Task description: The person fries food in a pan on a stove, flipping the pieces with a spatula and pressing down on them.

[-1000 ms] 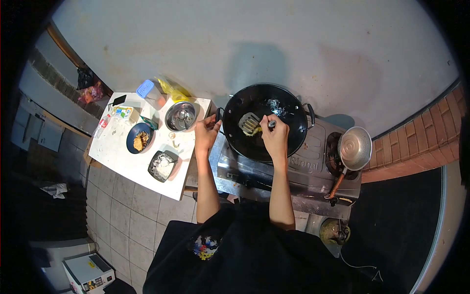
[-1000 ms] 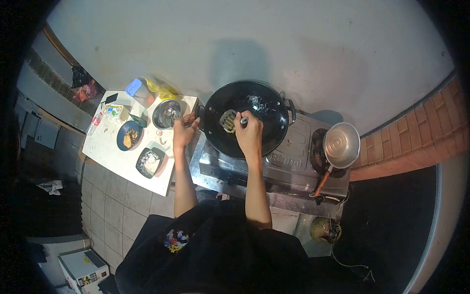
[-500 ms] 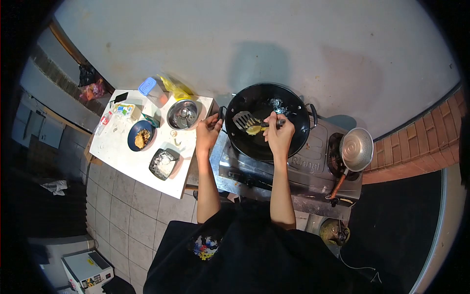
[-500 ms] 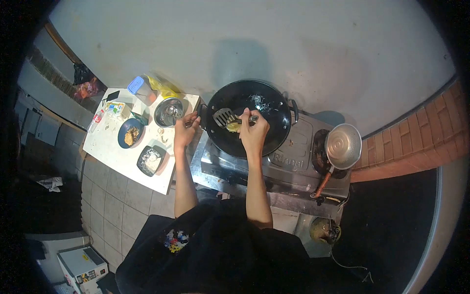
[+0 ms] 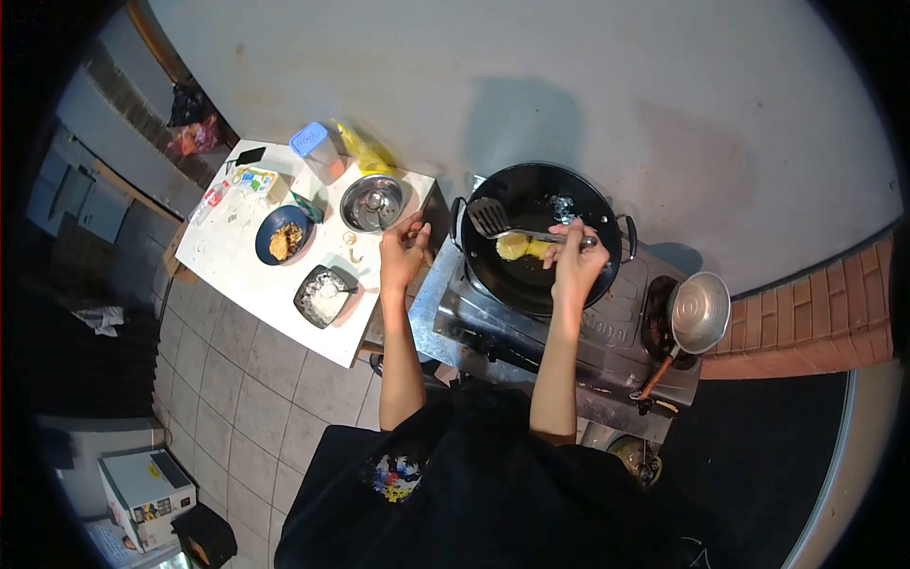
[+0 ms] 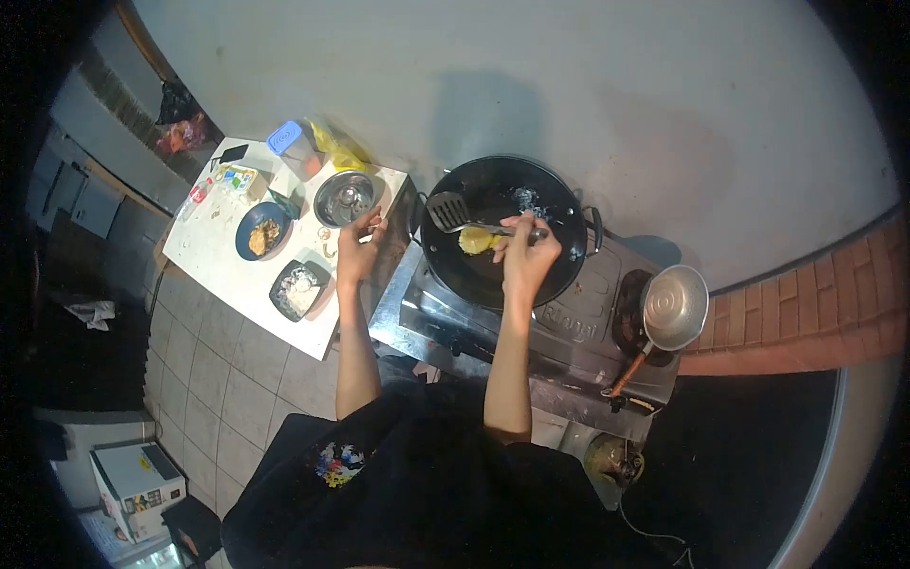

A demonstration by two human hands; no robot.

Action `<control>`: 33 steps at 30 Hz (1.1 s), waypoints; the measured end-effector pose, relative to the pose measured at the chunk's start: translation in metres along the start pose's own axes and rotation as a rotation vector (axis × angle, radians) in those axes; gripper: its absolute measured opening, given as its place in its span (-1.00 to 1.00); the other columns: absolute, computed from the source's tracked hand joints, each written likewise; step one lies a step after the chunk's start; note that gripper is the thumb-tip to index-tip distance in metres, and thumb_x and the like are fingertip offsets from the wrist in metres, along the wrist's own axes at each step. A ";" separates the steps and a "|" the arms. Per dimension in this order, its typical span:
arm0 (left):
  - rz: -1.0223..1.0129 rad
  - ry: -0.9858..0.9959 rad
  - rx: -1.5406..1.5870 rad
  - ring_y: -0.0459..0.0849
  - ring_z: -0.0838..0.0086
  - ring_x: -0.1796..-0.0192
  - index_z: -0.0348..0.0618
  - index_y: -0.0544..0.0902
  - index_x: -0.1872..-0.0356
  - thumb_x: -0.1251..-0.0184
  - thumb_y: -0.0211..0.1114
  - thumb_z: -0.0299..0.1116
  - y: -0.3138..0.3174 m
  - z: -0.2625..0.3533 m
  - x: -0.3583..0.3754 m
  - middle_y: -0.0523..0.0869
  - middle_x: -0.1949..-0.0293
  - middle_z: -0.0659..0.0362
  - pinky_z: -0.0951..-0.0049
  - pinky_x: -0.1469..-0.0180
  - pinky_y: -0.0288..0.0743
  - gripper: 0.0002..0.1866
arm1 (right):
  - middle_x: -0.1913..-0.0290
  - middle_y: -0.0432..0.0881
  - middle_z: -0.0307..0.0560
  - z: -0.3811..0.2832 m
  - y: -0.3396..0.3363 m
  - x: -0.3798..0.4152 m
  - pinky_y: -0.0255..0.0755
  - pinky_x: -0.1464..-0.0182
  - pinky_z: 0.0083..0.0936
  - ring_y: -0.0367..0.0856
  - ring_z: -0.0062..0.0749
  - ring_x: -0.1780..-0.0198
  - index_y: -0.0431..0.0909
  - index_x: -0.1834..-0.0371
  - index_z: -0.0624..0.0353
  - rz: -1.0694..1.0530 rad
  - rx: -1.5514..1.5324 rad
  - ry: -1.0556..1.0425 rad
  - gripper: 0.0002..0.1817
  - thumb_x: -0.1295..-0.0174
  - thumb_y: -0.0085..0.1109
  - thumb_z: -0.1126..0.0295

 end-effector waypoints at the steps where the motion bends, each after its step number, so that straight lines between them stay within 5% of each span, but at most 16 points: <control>1: 0.011 -0.003 0.003 0.71 0.41 0.14 -0.24 0.60 -0.16 -0.29 0.33 -0.37 -0.004 -0.003 0.001 0.73 0.17 0.05 0.43 0.03 0.53 -0.58 | 0.41 0.63 0.05 -0.007 0.001 -0.001 0.26 0.72 -0.63 0.45 -0.56 0.70 0.46 0.44 0.36 -0.006 0.009 -0.008 -0.71 -0.45 -0.04 0.41; 10: 0.048 -0.044 0.117 0.72 0.46 0.21 -0.27 0.62 -0.11 -0.31 0.32 -0.40 -0.042 -0.012 0.010 0.75 0.22 0.01 0.48 0.19 0.57 -0.64 | 0.40 0.64 -0.01 -0.046 0.054 -0.011 0.30 0.70 -0.65 0.50 -0.54 0.68 0.48 0.43 0.38 -0.095 0.030 -0.155 -0.72 -0.44 -0.04 0.43; 20: 0.048 -0.039 0.157 0.73 0.46 0.16 -0.33 0.63 -0.06 -0.32 0.31 -0.33 -0.074 -0.026 0.000 0.75 0.12 -0.02 0.48 0.04 0.55 -0.64 | 0.45 0.63 -0.06 -0.046 0.054 -0.012 0.27 0.69 -0.66 0.48 -0.59 0.69 0.48 0.44 0.39 -0.146 0.296 -0.192 -0.69 -0.45 -0.04 0.41; 25: -0.054 -0.057 0.223 0.71 0.48 0.14 -0.35 0.63 -0.06 -0.32 0.31 -0.34 -0.045 -0.008 0.000 0.76 0.13 0.01 0.49 0.02 0.53 -0.64 | 0.68 0.49 -0.18 -0.026 0.027 0.000 0.26 0.70 -0.64 0.48 -0.61 0.73 0.50 0.50 0.33 -0.172 0.550 -0.238 -0.69 -0.42 -0.01 0.41; 33: -0.232 0.033 0.173 0.74 0.36 0.12 -0.42 0.64 0.00 -0.28 0.33 -0.31 0.004 0.000 -0.001 0.75 0.15 -0.09 0.44 0.02 0.55 -0.62 | 0.58 0.57 -0.14 -0.015 0.019 0.008 0.26 0.71 -0.67 0.49 -0.63 0.71 0.49 0.48 0.34 -0.167 0.515 -0.200 -0.69 -0.43 -0.02 0.40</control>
Point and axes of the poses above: each hand's wrist, its own x-axis away from the middle knuckle, its own y-axis out of the palm, z = x × y, the point moved 4 cm from there along -x, towards the middle knuckle
